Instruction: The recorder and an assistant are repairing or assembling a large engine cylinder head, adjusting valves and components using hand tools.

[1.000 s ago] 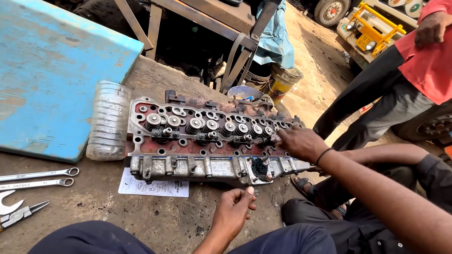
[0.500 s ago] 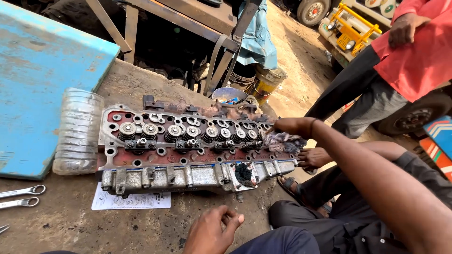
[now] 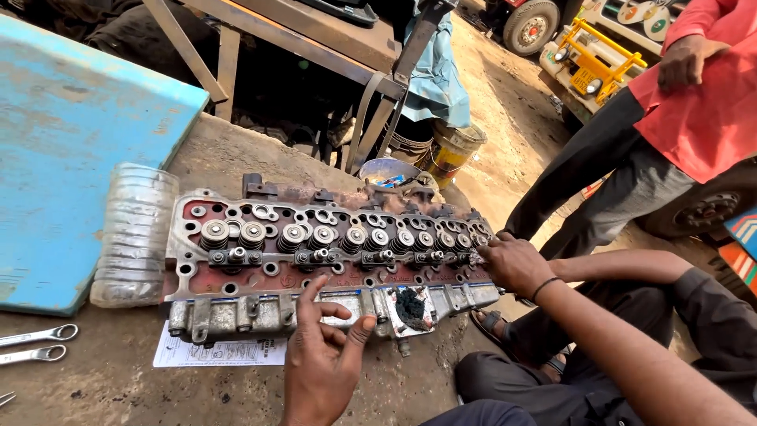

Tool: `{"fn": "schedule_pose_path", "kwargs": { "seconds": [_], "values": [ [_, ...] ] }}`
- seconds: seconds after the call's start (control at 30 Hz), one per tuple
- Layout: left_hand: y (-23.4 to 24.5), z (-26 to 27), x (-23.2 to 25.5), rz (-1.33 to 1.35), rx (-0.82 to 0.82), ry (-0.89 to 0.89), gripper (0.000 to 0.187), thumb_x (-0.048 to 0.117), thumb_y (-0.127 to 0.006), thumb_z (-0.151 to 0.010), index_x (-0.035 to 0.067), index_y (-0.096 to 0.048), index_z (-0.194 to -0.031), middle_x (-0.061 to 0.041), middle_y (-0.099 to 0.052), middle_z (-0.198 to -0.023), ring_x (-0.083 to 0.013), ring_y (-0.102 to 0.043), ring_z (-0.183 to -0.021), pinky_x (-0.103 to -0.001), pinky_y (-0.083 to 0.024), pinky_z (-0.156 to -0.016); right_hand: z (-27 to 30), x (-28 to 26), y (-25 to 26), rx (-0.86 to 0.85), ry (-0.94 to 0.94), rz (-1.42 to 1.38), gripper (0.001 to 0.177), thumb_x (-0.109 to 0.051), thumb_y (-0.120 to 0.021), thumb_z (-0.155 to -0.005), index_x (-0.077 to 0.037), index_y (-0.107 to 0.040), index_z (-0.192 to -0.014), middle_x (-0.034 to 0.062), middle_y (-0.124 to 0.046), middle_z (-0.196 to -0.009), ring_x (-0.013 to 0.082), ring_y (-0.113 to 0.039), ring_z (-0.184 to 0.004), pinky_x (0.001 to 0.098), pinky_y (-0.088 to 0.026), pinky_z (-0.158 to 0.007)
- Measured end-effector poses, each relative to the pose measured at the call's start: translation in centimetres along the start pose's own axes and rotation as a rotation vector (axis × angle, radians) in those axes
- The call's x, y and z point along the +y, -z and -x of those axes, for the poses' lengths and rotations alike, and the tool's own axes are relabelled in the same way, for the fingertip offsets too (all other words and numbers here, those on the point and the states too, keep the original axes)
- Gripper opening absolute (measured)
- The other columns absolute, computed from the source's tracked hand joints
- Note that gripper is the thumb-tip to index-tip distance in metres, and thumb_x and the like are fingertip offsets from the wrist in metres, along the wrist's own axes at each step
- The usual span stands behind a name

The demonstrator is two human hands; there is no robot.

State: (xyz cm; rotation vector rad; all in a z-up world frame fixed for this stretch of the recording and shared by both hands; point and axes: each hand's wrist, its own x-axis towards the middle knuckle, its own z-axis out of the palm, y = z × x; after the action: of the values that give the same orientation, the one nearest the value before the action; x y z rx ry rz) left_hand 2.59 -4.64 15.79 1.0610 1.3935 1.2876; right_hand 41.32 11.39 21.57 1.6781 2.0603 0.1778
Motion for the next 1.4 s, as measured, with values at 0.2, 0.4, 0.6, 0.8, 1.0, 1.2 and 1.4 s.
{"fn": "schedule_pose_path", "kwargs": {
  "seconds": [0.2, 0.4, 0.6, 0.8, 1.0, 1.2, 1.4],
  "values": [
    [-3.6, -0.5, -5.0, -0.079, -0.232, -0.116, 0.098, 0.052, -0.077, -0.08, 0.013, -0.027, -0.154, -0.003, -0.07, -0.085, -0.0123, -0.069, -0.064, -0.031, -0.061, -0.061, -1.4, -0.3, -1.5, 0.243, 0.278, 0.443, 0.022, -0.021, -0.057, -0.088, -0.001, -0.062, -0.095, 0.0116, -0.068, -0.095, 0.0274, -0.061, -0.095, 0.0399, -0.049, -0.073],
    [-11.3, -4.1, -20.4, -0.039, -0.306, -0.402, 0.137, 0.061, -0.088, -0.064, 0.008, -0.006, -0.16, -0.008, -0.066, -0.08, -0.0189, -0.068, -0.064, -0.038, -0.059, -0.06, -5.9, 4.6, -0.8, 0.107, -0.043, 0.175, 0.027, -0.03, -0.059, -0.089, -0.006, -0.065, -0.097, 0.0163, -0.074, -0.1, 0.0319, -0.067, -0.098, 0.0438, -0.052, -0.086],
    [-4.0, -0.9, -9.2, -0.295, -0.514, -0.223, 0.131, 0.068, -0.078, -0.075, 0.014, 0.002, -0.164, -0.008, -0.067, -0.09, -0.0227, -0.071, -0.073, -0.041, -0.059, -0.074, -7.9, 15.2, -15.4, -0.309, -0.329, -0.888, 0.032, -0.016, -0.048, -0.097, 0.002, -0.074, -0.104, 0.0104, -0.074, -0.094, 0.0202, -0.068, -0.081, 0.0406, -0.058, -0.076],
    [-4.4, 1.1, -9.6, -0.299, -0.573, -0.213, 0.122, 0.071, -0.071, -0.082, 0.011, -0.002, -0.163, -0.012, -0.069, -0.092, -0.0259, -0.074, -0.087, -0.042, -0.058, -0.083, -2.4, 16.9, -2.2, 0.097, -0.699, -1.692, 0.035, -0.026, -0.04, -0.109, -0.001, -0.063, -0.105, 0.0114, -0.071, -0.09, 0.0186, -0.069, -0.07, 0.0374, -0.06, -0.069],
    [-6.0, 0.3, -14.7, -0.683, -0.969, -0.163, 0.115, 0.065, -0.064, -0.092, 0.007, 0.004, -0.164, -0.036, -0.058, -0.127, -0.0469, -0.066, -0.112, -0.053, -0.053, -0.1, -0.5, 14.3, -3.7, 0.279, -0.572, -0.416, 0.045, -0.054, -0.063, -0.095, -0.013, -0.077, -0.107, 0.0175, -0.076, -0.089, 0.0358, -0.074, -0.082, 0.0475, -0.056, -0.078],
    [-6.7, -0.3, -19.6, -0.915, -1.139, 0.123, 0.101, 0.07, -0.055, -0.096, 0.023, 0.0, -0.166, -0.034, -0.052, -0.139, -0.047, -0.06, -0.124, -0.056, -0.046, -0.109, -0.9, 7.8, -8.6, 0.231, -0.304, -0.242, 0.031, -0.04, -0.064, -0.09, -0.015, -0.075, -0.105, 0.0173, -0.078, -0.093, 0.0371, -0.075, -0.091, 0.0477, -0.059, -0.085],
    [-6.2, -0.7, -20.4, -0.901, -1.108, 0.132, 0.096, 0.069, -0.053, -0.095, 0.029, -0.002, -0.166, -0.033, -0.058, -0.136, -0.0485, -0.061, -0.124, -0.054, -0.045, -0.112, -3.1, 8.4, -8.5, 0.153, -0.539, -0.373, 0.039, -0.039, -0.055, -0.101, -0.002, -0.069, -0.106, 0.024, -0.077, -0.092, 0.0415, -0.076, -0.093, 0.0486, -0.058, -0.089]
  ]
}}
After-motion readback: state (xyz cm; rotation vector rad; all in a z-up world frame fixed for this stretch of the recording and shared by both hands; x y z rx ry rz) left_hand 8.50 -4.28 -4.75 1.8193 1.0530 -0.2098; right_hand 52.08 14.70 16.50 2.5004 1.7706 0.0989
